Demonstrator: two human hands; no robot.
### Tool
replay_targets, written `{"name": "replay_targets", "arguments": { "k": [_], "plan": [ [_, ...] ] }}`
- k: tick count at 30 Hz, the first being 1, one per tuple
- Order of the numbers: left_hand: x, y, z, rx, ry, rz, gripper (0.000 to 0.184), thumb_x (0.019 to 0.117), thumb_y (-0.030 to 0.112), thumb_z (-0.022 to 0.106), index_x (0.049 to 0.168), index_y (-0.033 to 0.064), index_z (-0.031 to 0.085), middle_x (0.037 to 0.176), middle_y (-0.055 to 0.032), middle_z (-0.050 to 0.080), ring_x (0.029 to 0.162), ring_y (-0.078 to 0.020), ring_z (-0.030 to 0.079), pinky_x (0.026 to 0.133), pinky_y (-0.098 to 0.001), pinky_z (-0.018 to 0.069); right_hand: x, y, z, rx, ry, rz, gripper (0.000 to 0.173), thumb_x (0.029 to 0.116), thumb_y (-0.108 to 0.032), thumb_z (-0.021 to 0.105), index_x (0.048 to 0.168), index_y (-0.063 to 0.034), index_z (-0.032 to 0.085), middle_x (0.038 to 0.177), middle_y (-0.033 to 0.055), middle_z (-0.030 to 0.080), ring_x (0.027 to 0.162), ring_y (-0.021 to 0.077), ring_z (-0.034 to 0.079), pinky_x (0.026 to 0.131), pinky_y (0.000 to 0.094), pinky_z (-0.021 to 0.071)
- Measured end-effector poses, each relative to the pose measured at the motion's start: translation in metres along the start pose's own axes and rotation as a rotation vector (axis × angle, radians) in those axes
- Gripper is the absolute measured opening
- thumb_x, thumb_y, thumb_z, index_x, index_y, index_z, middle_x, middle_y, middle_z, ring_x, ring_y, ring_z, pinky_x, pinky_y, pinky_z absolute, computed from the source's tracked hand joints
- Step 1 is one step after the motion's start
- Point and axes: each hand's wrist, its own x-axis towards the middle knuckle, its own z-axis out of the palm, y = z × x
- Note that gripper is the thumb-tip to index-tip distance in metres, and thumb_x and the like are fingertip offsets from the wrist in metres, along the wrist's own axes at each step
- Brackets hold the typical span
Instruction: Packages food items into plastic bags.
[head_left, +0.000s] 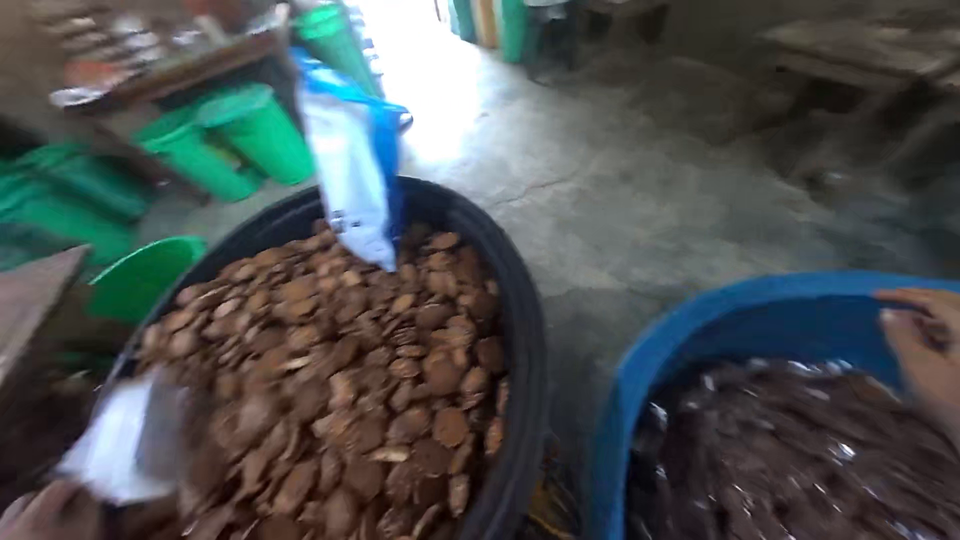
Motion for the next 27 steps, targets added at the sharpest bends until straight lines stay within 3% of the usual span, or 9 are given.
{"name": "replay_targets", "arguments": {
  "k": [4,8,11,13,17,20,22,24,27],
  "plan": [
    [-0.013,-0.001,0.006,-0.16,0.038,0.067,0.03,0.1002,0.002,0.046,0.112,-0.0216,0.059,0.126,-0.0467,0.052,0.124,-0.0651,0.045,0.109,-0.0707,0.0308,-0.012,-0.199,-0.004,0.184,0.08,-0.479,0.032,0.1038,-0.013,0.048,0.115,0.0087,0.068,0.107,0.0276,0.071,0.097,0.0399,0.071,0.088,0.051,0.0567],
    [-0.023,0.004,0.006,-0.185,0.114,0.136,0.028,0.1006,0.006,0.05,0.104,-0.0178,0.065,0.116,-0.0436,0.059,0.114,-0.0648,0.053,0.097,-0.0767,0.0367,-0.018,-0.315,0.028,0.349,-0.153,-0.758,0.023,0.0987,-0.013,0.055,0.108,-0.0041,0.075,0.1,0.0122,0.075,0.09,0.025,0.074,0.081,0.0395,0.0618],
    [-0.028,0.013,0.004,-0.219,0.127,0.296,0.034,0.1023,0.014,0.053,0.096,-0.0177,0.065,0.102,-0.0413,0.062,0.097,-0.0606,0.062,0.081,-0.0711,0.0487,-0.013,-0.376,0.046,0.187,-0.528,-0.721,0.027,0.1026,-0.009,0.054,0.123,0.001,0.07,0.112,0.0212,0.072,0.105,0.036,0.071,0.092,0.0489,0.0574],
    [-0.033,0.022,0.004,-0.301,0.052,0.456,0.034,0.1013,0.014,0.055,0.092,-0.0167,0.065,0.096,-0.0378,0.064,0.091,-0.0572,0.065,0.077,-0.0682,0.0515,-0.006,-0.41,0.058,-0.085,-0.769,-0.573,0.033,0.107,-0.009,0.046,0.134,0.0055,0.059,0.131,0.0265,0.061,0.125,0.0399,0.06,0.106,0.0493,0.0486],
    [-0.045,0.056,-0.002,-0.564,-0.095,0.529,0.05,0.1061,0.026,0.04,0.096,-0.0142,0.068,0.094,-0.0304,0.069,0.087,-0.0443,0.069,0.08,-0.0589,0.0537,-0.005,-0.44,0.084,-0.364,-0.851,-0.46,0.034,0.1032,-0.001,0.048,0.135,0.0115,0.054,0.143,0.0318,0.05,0.135,0.0462,0.05,0.106,0.0547,0.0468],
    [-0.044,0.072,-0.012,-0.704,-0.134,0.538,0.046,0.105,0.029,0.043,0.092,-0.0078,0.068,0.08,-0.0191,0.067,0.071,-0.0261,0.065,0.067,-0.0453,0.054,-0.004,-0.442,0.087,-0.37,-0.857,-0.455,0.039,0.1022,-0.002,0.05,0.141,0.0042,0.05,0.141,0.03,0.052,0.133,0.047,0.051,0.102,0.0584,0.048],
    [-0.038,0.087,-0.021,-0.758,-0.003,0.543,0.034,0.1002,0.024,0.054,0.081,-0.0037,0.06,0.07,-0.0112,0.058,0.06,-0.0142,0.053,0.055,-0.031,0.0453,0.003,-0.439,0.087,-0.336,-0.868,-0.391,0.043,0.101,-0.007,0.054,0.143,0.0032,0.048,0.141,0.0271,0.054,0.133,0.0436,0.053,0.104,0.0575,0.0469],
    [-0.03,0.104,-0.03,-0.773,0.183,0.525,0.031,0.1005,0.024,0.055,0.081,0.0005,0.051,0.067,-0.0071,0.051,0.056,-0.0095,0.046,0.05,-0.0247,0.0381,0.013,-0.437,0.081,-0.275,-0.84,-0.267,0.049,0.1041,-0.013,0.051,0.15,-0.0013,0.04,0.135,0.0245,0.06,0.125,0.0406,0.06,0.102,0.0566,0.0488],
    [-0.017,0.133,-0.04,-0.765,0.437,0.613,0.025,0.1025,0.019,0.052,0.095,-0.0022,0.062,0.079,-0.0136,0.064,0.065,-0.0159,0.06,0.059,-0.0269,0.0504,0.021,-0.425,0.081,-0.24,-0.749,-0.238,0.044,0.1085,-0.016,0.043,0.15,-0.0011,0.045,0.137,0.0249,0.06,0.127,0.0401,0.06,0.107,0.0546,0.0464]
  ]
}}
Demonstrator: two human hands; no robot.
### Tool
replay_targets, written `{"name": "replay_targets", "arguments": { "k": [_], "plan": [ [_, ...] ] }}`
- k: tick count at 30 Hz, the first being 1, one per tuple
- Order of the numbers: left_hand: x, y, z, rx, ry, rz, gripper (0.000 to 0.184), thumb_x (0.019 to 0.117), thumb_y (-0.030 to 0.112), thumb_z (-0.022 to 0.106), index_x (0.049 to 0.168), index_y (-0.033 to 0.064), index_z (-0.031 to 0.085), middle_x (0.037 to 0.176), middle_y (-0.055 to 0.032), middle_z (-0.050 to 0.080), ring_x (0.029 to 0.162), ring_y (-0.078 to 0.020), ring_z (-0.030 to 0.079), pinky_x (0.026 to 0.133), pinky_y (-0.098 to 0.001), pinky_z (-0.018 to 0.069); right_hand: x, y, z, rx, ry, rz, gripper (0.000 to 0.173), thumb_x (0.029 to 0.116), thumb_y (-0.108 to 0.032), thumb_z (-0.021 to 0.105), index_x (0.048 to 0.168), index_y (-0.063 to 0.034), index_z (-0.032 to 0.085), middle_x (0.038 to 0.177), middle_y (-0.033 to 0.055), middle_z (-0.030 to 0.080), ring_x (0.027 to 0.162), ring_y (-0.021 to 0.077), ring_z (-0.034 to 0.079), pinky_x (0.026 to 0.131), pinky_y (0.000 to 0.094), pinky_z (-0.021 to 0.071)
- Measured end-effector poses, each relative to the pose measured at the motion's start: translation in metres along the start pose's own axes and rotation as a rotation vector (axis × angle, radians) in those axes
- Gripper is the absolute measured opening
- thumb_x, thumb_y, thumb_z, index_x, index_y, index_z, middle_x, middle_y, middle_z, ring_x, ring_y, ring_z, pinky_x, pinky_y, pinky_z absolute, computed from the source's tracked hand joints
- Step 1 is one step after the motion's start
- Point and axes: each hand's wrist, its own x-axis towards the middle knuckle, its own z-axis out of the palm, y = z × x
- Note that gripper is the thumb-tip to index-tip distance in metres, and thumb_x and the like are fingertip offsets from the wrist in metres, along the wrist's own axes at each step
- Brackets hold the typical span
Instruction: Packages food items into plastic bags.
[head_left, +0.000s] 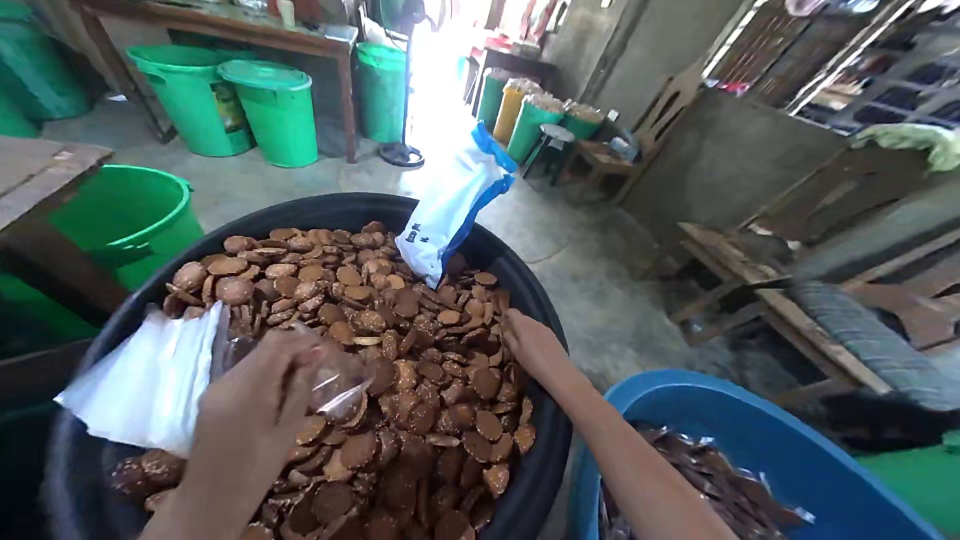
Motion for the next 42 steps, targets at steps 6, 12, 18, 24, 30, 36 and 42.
{"name": "replay_targets", "arguments": {
  "k": [6,12,18,24,30,36,42],
  "plan": [
    [0.028,0.014,0.041,0.01,-0.092,0.218,0.03,0.0925,0.001,0.056,0.118,0.004,0.072,0.119,-0.0162,0.071,0.105,-0.0352,0.071,0.088,-0.0453,0.0583,-0.031,-0.01,-0.006,-0.106,-0.039,-0.003,0.041,0.1034,-0.003,0.046,0.144,0.0023,0.049,0.143,0.0251,0.055,0.133,0.0396,0.055,0.11,0.0509,0.0448],
    [0.028,0.031,0.068,0.053,-0.235,0.214,0.031,0.0935,-0.006,0.058,0.118,0.0054,0.073,0.122,-0.013,0.071,0.108,-0.0375,0.069,0.087,-0.0513,0.0568,-0.053,-0.01,0.037,-0.008,0.234,-0.296,0.037,0.1014,-0.008,0.057,0.137,-0.0072,0.064,0.126,0.0281,0.062,0.116,0.0454,0.062,0.095,0.0552,0.0543],
    [0.033,0.051,0.081,0.108,-0.45,0.176,0.027,0.0968,-0.004,0.055,0.119,-0.0003,0.071,0.126,-0.0173,0.068,0.116,-0.0386,0.065,0.097,-0.05,0.0531,-0.05,-0.006,0.042,0.004,0.049,-0.333,0.061,0.0967,-0.022,0.068,0.152,-0.0064,0.047,0.141,0.0242,0.056,0.133,0.0415,0.052,0.109,0.052,0.0449],
    [0.019,0.044,0.097,0.048,-0.505,0.238,0.019,0.093,-0.002,0.06,0.103,0.0015,0.076,0.11,-0.0136,0.074,0.108,-0.0374,0.068,0.091,-0.0498,0.0551,-0.068,-0.011,0.019,1.431,0.212,-0.127,0.05,0.0901,0.003,0.049,0.14,0.0014,0.044,0.123,0.0122,0.061,0.1,0.018,0.068,0.083,0.0336,0.0601],
    [0.022,0.052,0.1,-0.418,-0.686,-0.118,0.035,0.088,0.006,0.072,0.122,-0.0031,0.068,0.128,-0.0218,0.064,0.112,-0.0304,0.066,0.098,-0.0411,0.0534,-0.106,-0.069,0.016,0.273,0.633,-0.523,0.037,0.085,0.006,0.065,0.12,-0.0019,0.071,0.122,0.0143,0.072,0.122,0.0292,0.066,0.102,0.0437,0.0546],
    [0.008,0.064,0.089,-0.19,-0.361,0.177,0.05,0.0917,-0.007,0.057,0.142,-0.001,0.056,0.141,-0.0236,0.057,0.115,-0.0354,0.068,0.089,-0.044,0.059,-0.106,-0.104,-0.007,0.491,0.188,-0.141,0.043,0.1047,-0.003,0.045,0.147,0.0024,0.048,0.134,0.0212,0.063,0.125,0.0307,0.062,0.108,0.0445,0.0475],
    [0.024,0.047,0.057,-0.498,-0.043,0.298,0.036,0.1049,0.032,0.053,0.141,0.0298,0.055,0.152,-0.0002,0.046,0.138,-0.0127,0.046,0.112,-0.0335,0.0422,-0.104,-0.084,-0.03,0.842,0.618,-0.487,0.037,0.1022,-0.009,0.052,0.137,0.0021,0.061,0.125,0.0176,0.068,0.11,0.0168,0.068,0.097,0.0322,0.0545]
  ]
}}
